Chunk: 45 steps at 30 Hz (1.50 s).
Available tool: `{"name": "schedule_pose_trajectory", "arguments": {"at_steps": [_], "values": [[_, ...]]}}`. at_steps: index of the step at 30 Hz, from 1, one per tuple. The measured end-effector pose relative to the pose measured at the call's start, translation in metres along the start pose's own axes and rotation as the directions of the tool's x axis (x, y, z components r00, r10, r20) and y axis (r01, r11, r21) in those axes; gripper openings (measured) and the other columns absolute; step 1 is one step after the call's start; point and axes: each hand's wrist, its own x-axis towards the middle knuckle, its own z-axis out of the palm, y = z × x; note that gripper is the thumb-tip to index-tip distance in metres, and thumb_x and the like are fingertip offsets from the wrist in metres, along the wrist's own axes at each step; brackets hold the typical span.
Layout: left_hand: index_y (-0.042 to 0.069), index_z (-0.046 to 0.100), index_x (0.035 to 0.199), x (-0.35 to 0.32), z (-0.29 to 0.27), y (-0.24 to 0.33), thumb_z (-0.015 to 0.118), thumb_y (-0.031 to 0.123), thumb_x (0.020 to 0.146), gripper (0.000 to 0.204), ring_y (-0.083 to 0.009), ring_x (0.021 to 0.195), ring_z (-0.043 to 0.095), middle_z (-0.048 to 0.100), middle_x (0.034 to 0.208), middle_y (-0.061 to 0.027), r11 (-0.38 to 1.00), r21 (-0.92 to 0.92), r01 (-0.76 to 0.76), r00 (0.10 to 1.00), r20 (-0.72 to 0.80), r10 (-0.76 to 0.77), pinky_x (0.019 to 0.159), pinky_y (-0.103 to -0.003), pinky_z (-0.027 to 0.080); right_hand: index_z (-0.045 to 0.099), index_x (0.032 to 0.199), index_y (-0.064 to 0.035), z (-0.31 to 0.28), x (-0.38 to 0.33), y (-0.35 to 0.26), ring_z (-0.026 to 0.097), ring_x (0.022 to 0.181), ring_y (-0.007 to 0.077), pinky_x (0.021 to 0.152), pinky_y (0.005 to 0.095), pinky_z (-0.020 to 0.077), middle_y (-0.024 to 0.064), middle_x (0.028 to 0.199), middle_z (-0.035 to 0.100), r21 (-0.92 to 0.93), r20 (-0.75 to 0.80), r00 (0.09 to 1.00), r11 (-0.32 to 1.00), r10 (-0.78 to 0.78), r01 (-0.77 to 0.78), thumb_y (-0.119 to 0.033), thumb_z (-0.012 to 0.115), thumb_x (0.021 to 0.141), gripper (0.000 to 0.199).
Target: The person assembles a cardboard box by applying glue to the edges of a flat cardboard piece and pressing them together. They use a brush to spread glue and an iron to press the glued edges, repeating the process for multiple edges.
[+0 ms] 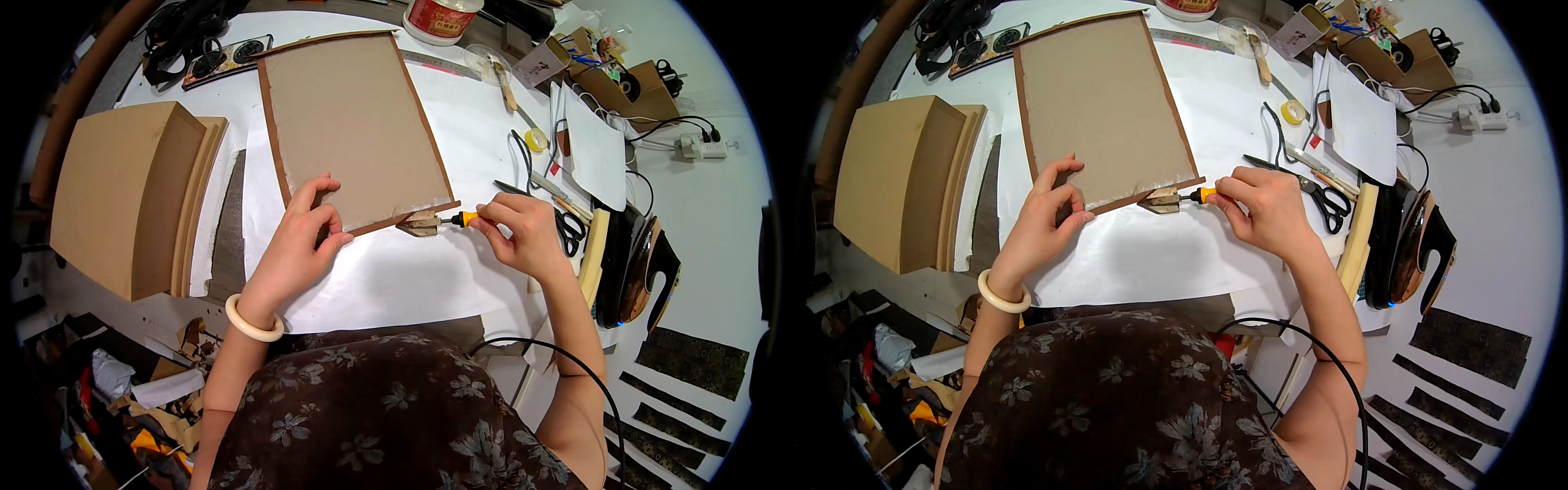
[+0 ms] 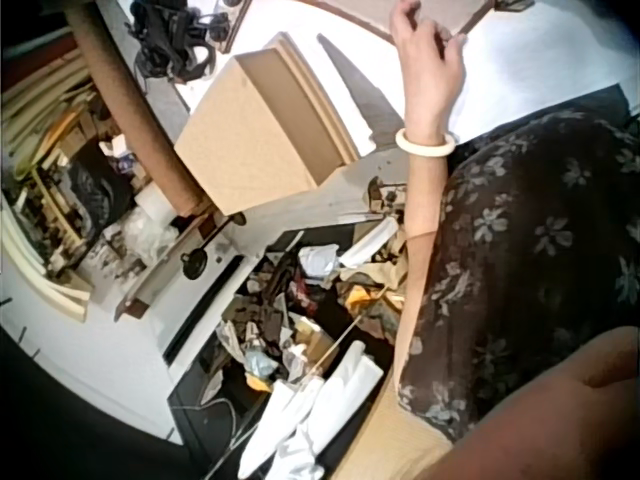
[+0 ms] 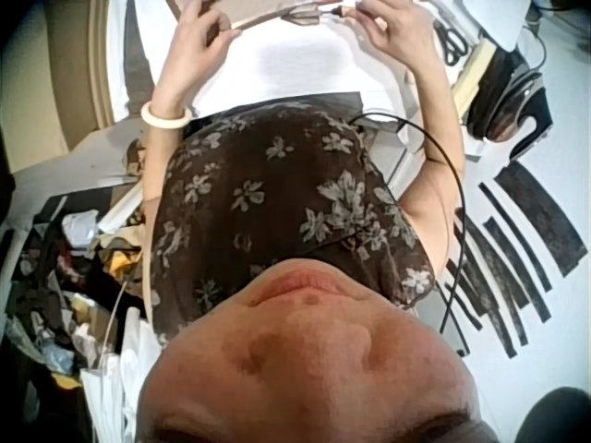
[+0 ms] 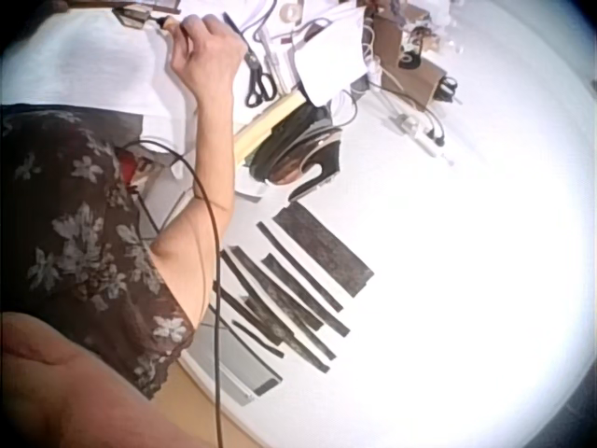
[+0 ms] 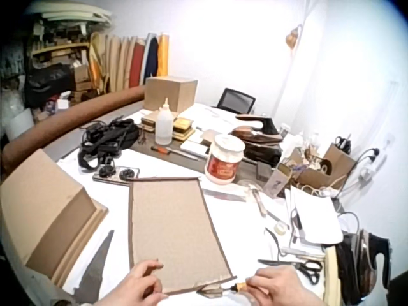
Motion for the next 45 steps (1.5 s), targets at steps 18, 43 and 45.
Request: {"name": "schedule_pose_trajectory", "arguments": {"at_steps": [18,43,45], "values": [[0.000,0.047,0.073,0.000,0.006,-0.004,0.066,-0.001,0.084,0.022,-0.0402,0.139,0.038,0.048,0.126,-0.0161,0.999,-0.025,-0.019,0.998,-0.059,0.018,0.099,-0.038,0.042,0.060,0.071,-0.0080,0.011,0.015,-0.011,0.054,0.050,0.0221,0.046,0.0335,0.0412,0.0040,0.061,0.054,0.032,-0.027,0.998,0.998,-0.049,0.049,-0.014,0.074,0.078,0.017],[-0.001,0.052,0.089,-0.008,-0.022,-0.002,0.067,0.008,0.087,0.017,-0.0290,0.112,0.057,0.052,0.127,-0.0155,0.992,-0.125,0.024,0.991,-0.128,-0.040,0.089,-0.035,0.047,0.064,0.078,-0.0083,0.024,0.028,-0.040,0.056,0.051,0.0211,0.045,0.0315,0.0421,0.0033,0.065,0.058,0.023,0.021,0.997,0.997,-0.078,0.078,-0.011,0.076,0.076,0.013],[0.000,0.054,0.092,-0.017,-0.037,-0.005,0.068,0.012,0.087,0.019,-0.0267,0.102,0.059,0.051,0.129,-0.0150,0.995,-0.097,0.008,0.996,-0.091,-0.017,0.086,-0.035,0.048,0.063,0.078,-0.0085,0.026,0.026,-0.047,0.056,0.052,0.0212,0.045,0.0317,0.0419,0.0034,0.066,0.058,0.059,-0.035,0.993,0.991,-0.114,0.116,-0.011,0.076,0.076,0.013]]}}
